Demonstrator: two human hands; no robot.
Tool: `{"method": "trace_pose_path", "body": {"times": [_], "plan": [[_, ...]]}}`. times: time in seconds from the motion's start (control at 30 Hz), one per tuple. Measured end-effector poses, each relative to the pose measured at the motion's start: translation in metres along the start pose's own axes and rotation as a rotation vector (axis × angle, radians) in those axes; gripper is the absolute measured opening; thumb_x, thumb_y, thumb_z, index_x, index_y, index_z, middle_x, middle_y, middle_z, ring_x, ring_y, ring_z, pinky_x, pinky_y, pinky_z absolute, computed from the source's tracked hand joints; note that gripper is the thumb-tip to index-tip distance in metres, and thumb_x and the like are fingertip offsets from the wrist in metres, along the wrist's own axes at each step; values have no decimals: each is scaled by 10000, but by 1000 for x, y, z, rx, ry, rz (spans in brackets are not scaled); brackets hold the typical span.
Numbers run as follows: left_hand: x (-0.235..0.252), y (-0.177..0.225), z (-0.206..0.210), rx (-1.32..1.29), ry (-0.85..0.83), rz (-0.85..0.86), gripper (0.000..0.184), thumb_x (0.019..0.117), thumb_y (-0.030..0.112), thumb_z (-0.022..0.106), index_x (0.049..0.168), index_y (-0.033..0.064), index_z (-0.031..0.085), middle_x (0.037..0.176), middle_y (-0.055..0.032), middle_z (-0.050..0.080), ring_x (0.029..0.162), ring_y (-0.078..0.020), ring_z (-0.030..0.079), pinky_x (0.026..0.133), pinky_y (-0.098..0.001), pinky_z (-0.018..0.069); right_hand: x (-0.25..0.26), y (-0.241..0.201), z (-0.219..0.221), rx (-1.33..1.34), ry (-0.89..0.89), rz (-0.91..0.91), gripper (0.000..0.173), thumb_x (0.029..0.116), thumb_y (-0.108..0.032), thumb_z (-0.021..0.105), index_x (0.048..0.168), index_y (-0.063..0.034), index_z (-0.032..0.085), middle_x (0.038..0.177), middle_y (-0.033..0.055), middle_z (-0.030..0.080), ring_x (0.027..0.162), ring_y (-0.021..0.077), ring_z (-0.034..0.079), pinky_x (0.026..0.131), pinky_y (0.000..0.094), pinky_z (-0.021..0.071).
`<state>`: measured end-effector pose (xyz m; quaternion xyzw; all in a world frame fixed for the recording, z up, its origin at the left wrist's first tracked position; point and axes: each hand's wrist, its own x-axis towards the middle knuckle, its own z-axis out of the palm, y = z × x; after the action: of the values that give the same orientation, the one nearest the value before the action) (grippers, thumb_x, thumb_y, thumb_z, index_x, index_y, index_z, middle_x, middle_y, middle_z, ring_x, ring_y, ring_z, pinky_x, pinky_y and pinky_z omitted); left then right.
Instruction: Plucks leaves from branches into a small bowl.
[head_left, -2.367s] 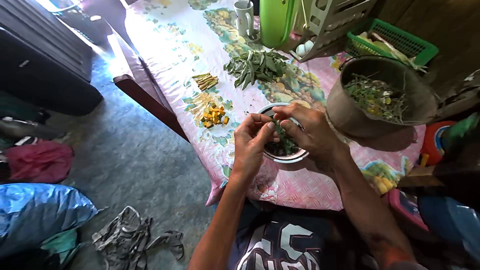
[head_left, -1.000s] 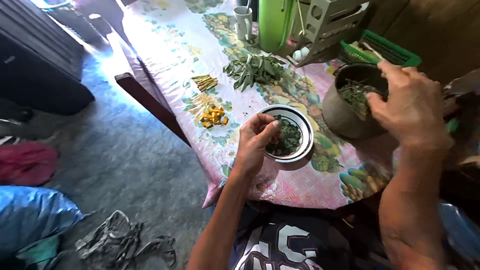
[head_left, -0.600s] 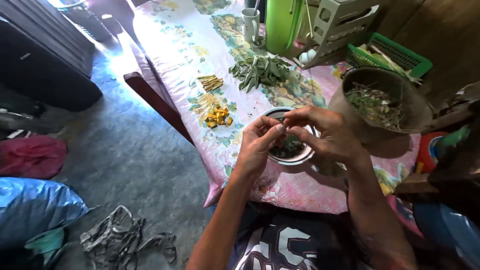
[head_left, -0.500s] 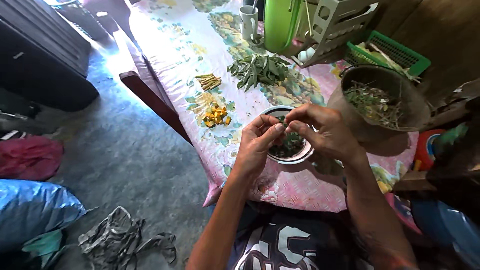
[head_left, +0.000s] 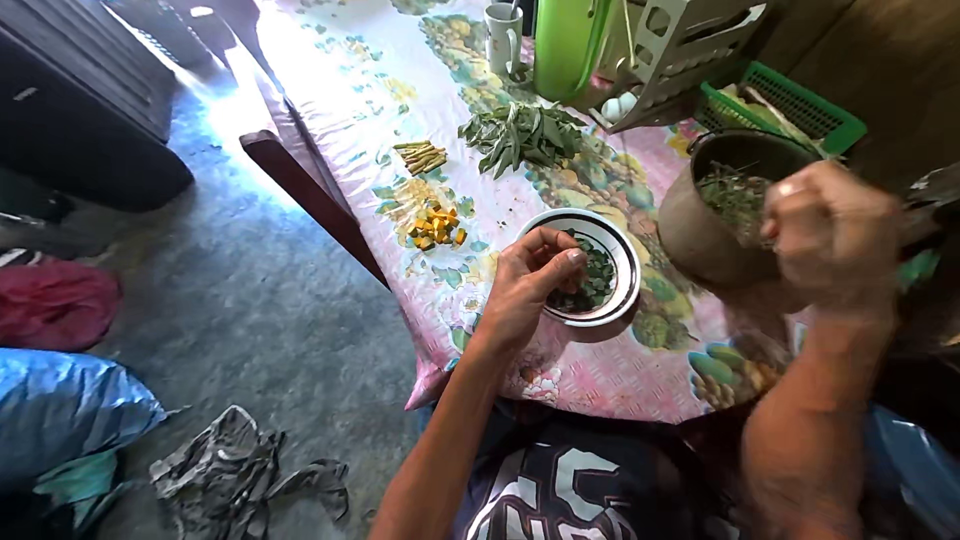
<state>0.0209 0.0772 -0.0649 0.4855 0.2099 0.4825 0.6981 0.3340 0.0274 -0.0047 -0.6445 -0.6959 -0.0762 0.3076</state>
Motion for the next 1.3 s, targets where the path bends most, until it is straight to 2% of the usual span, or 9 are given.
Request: {"method": "trace_pose_path", "body": {"times": [0.07,0.13,0.27,0.37,0.63,0.8,0.97,1.17,1.3], "plan": [[1,-1,1,28,26,-11,69,994,94,631,1061,85,644,890,-71,650,724,-127,629,658,-262,560,0,12,-17,-180,-32,175,411,1068,-303,470,1221,58,596,1095,321,637,966,534,637,798,733,474],[5,-3,4,31,33,2,68,988,88,641,1056,86,645,877,-67,649,708,-120,626,638,-251,558,-1,-3,-15,-189,-65,170,479,1031,-279,566,1388,40,545,1269,314,612,1129,543,603,925,743,448],[5,-6,10,50,47,11,78,985,91,644,1063,91,649,887,-62,649,727,-117,633,645,-252,561,-1,-63,39,233,-119,-281,453,968,-265,685,1359,-46,618,1231,112,671,1051,207,683,915,392,586],[4,-5,9,58,71,22,83,982,98,652,1064,89,652,916,-69,656,718,-116,618,627,-246,544,12,-87,75,535,-170,-495,341,919,-125,715,1244,-26,686,1175,67,700,1037,122,680,920,293,586],[0,-3,-4,39,84,17,81,991,109,646,1067,80,653,891,-67,668,720,-115,641,669,-258,569,20,-93,97,714,-156,-497,159,882,-14,710,1040,5,713,1024,62,695,885,93,678,808,251,597],[-1,1,-11,-23,64,-36,380,1119,259,374,1182,24,667,987,-100,702,826,-134,694,755,-274,596,24,-86,115,860,-159,-384,124,901,9,697,1024,27,695,998,82,698,853,119,693,789,283,622],[-2,-4,-8,115,113,33,160,1023,83,588,1161,36,654,966,-100,678,798,-150,679,741,-304,605,20,-87,119,939,-172,-314,136,912,18,684,1047,32,671,994,84,681,817,117,681,760,274,622],[-1,-9,-6,259,160,114,98,1048,98,557,1104,54,624,911,-81,648,731,-142,669,674,-295,609,16,-85,116,940,-175,-244,154,918,-1,667,1071,2,662,986,52,682,774,83,671,707,243,614],[-2,-6,-9,250,214,113,94,1040,101,571,1102,58,627,915,-73,647,731,-141,670,676,-304,614,22,-72,115,704,-195,-332,233,896,-74,680,1122,-24,703,1061,58,705,927,122,691,858,303,603]]}}
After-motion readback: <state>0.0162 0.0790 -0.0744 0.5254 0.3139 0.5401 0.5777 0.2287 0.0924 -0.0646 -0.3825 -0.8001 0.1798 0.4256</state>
